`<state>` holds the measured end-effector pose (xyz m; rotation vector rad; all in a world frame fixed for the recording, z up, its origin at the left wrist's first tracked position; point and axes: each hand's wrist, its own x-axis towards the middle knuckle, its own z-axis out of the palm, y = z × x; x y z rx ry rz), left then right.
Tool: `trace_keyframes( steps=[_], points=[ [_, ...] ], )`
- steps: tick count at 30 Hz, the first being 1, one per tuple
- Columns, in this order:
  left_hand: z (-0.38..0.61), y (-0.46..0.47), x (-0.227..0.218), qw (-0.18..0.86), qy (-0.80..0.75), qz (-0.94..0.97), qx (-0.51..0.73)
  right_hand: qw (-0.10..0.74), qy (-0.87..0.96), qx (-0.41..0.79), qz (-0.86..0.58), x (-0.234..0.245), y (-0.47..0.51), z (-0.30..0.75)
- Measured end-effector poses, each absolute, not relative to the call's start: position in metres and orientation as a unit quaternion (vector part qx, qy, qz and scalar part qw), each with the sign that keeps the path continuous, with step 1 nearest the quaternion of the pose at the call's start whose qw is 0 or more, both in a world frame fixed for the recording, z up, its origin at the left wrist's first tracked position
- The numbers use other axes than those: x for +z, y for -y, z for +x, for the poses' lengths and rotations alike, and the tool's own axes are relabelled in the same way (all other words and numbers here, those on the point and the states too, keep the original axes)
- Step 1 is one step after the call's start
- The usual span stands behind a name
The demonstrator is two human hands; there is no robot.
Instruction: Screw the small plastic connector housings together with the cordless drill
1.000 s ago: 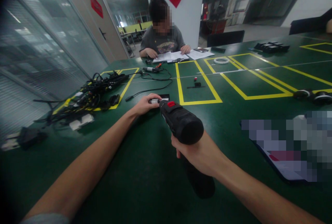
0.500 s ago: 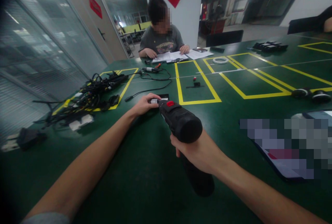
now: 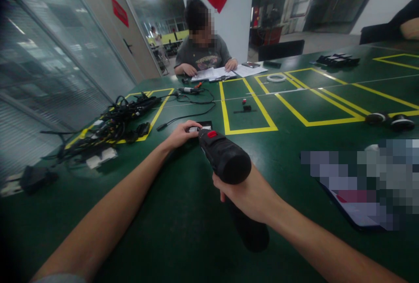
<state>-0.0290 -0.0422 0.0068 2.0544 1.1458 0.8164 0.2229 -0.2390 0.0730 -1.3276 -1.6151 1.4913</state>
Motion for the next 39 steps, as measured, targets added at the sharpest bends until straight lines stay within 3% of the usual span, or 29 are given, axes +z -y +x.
trace_keyframes(
  steps=[39],
  points=[
    [-0.0248,0.0423,0.0067,0.324,-0.448,0.764,0.334,0.270,0.595,0.568,-0.501,0.0715,0.2392,0.2255]
  ],
)
